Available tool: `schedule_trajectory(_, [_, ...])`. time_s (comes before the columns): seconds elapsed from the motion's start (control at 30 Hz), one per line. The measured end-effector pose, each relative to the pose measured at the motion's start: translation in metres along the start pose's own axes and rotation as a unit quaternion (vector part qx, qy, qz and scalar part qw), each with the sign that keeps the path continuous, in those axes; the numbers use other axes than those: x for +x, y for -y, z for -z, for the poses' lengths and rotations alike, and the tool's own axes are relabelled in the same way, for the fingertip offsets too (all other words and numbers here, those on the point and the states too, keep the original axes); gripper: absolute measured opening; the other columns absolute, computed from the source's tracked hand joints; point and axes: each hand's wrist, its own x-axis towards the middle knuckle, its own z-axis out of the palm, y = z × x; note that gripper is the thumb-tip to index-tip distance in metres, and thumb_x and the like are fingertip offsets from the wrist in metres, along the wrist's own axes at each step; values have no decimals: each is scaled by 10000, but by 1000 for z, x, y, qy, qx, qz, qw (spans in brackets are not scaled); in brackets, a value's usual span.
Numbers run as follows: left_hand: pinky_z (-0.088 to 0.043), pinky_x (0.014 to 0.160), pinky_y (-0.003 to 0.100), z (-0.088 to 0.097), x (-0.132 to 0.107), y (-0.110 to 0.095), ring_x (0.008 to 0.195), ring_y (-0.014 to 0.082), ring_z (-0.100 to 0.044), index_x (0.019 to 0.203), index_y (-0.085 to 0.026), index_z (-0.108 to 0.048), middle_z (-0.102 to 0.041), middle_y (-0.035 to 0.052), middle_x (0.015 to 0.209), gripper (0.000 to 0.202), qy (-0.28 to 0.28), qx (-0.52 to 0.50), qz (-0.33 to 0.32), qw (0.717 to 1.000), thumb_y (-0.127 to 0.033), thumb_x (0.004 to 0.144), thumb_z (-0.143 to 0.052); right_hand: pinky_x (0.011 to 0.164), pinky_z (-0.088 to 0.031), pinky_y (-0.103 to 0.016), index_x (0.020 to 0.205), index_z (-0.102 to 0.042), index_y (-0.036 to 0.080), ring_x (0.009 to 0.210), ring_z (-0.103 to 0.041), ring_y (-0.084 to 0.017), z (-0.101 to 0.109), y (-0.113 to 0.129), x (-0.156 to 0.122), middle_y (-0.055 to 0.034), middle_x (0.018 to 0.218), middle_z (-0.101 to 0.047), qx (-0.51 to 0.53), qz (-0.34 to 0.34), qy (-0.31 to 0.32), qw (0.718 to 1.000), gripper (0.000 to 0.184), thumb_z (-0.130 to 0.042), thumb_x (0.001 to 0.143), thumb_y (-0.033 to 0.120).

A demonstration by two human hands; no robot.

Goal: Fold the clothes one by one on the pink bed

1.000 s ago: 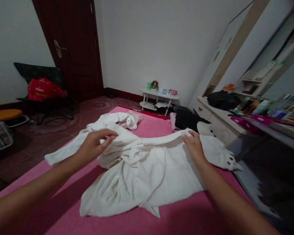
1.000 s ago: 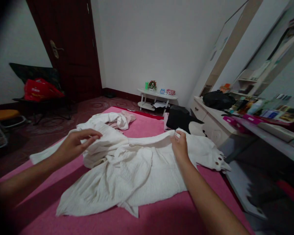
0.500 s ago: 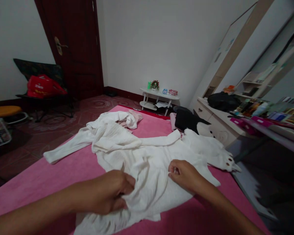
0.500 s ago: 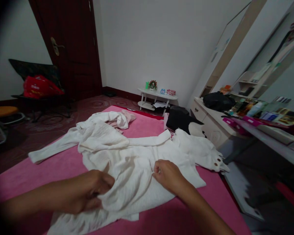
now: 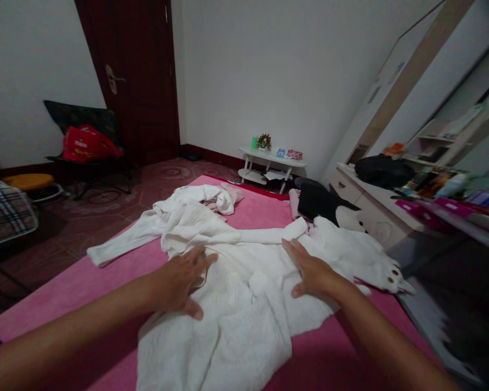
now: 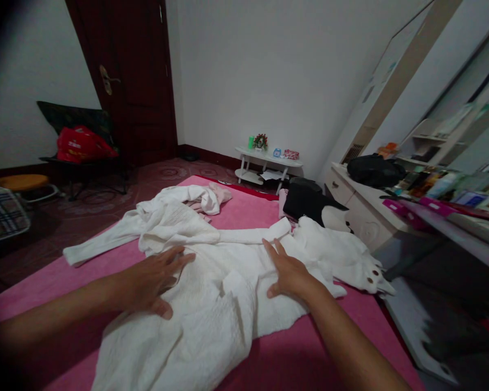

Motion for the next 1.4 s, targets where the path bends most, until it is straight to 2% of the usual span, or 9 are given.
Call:
schedule_trajectory(0.23, [-484,834,404,-8,4,-9,1027,340,-616,1439,-135,-323,-640,179,1130,931,-8,4,68,998,-466,659,-708,1034,-344,-407,1507,-194,209,1319,-401,-352,8,6,21,-200,1498,-330,-19,23,37,999,1313,-884,390,244])
schedule_trajectory(0.4, [-489,713,365,-4,-5,-20,846,298,-668,964,-186,-678,-698,124,878,257,-8,38,82,996,-258,759,-541,828,-453,-372,1199,-603,161,1030,-622,-345,11,38,5,-170,1133,-669,-124,53,37,990,676,-771,544,161])
schedule_trajectory(0.6, [-479,779,296,50,-26,11,882,228,-623,810,-204,-659,-665,50,930,156,-101,-89,-22,991,-209,707,-542,566,-420,-258,663,-664,199,656,-641,-220,56,75,11,-20,651,-674,-68,122,49,989,90,-650,583,161])
schedule_trajectory(0.7, [-478,655,284,107,-29,37,736,203,-604,852,-174,-631,-642,27,805,242,-229,-185,78,953,-350,833,-466,551,-440,-240,690,-641,179,572,-588,-161,103,95,48,13,592,-603,82,97,-139,982,59,-610,642,194])
schedule_trajectory(0.8, [-455,679,294,161,-19,55,711,168,-566,920,-130,-608,-595,13,783,238,-473,-110,140,863,-304,859,-457,705,-516,-318,1072,-610,168,782,-628,-180,133,112,89,-49,1035,-625,231,145,-392,879,399,-632,678,228])
schedule_trajectory(0.9, [-440,800,316,179,2,67,882,182,-578,1069,-107,-595,-609,38,949,288,-587,40,111,801,-183,817,-479,837,-518,-387,1247,-499,189,943,-626,-198,124,115,110,-99,1297,-473,308,185,-431,828,563,-648,710,264])
schedule_trajectory(1.13, [-276,1067,522,37,54,107,1354,375,-294,1197,-175,-603,-415,124,1456,458,-236,115,34,964,-426,819,-544,1070,-353,-419,1091,-606,150,1285,-423,-282,34,4,81,-152,1392,-382,30,54,-350,935,328,-552,780,237])
schedule_trajectory(1.23, [-139,1088,606,-14,60,110,1426,401,-78,1368,-218,-476,-310,101,1530,572,-265,139,80,951,-453,846,-494,1046,-367,-408,1144,-591,150,1264,-440,-285,27,-71,54,-158,1368,-423,-62,-88,-362,926,368,-505,822,307])
schedule_trajectory(1.4, [-109,1104,583,-24,63,109,1438,379,-63,1377,-257,-463,-309,69,1535,578,-302,134,91,939,-456,836,-496,862,-447,-521,1221,-564,86,1118,-538,-404,40,-168,11,-264,1199,-555,-79,-332,-414,844,676,-414,828,615])
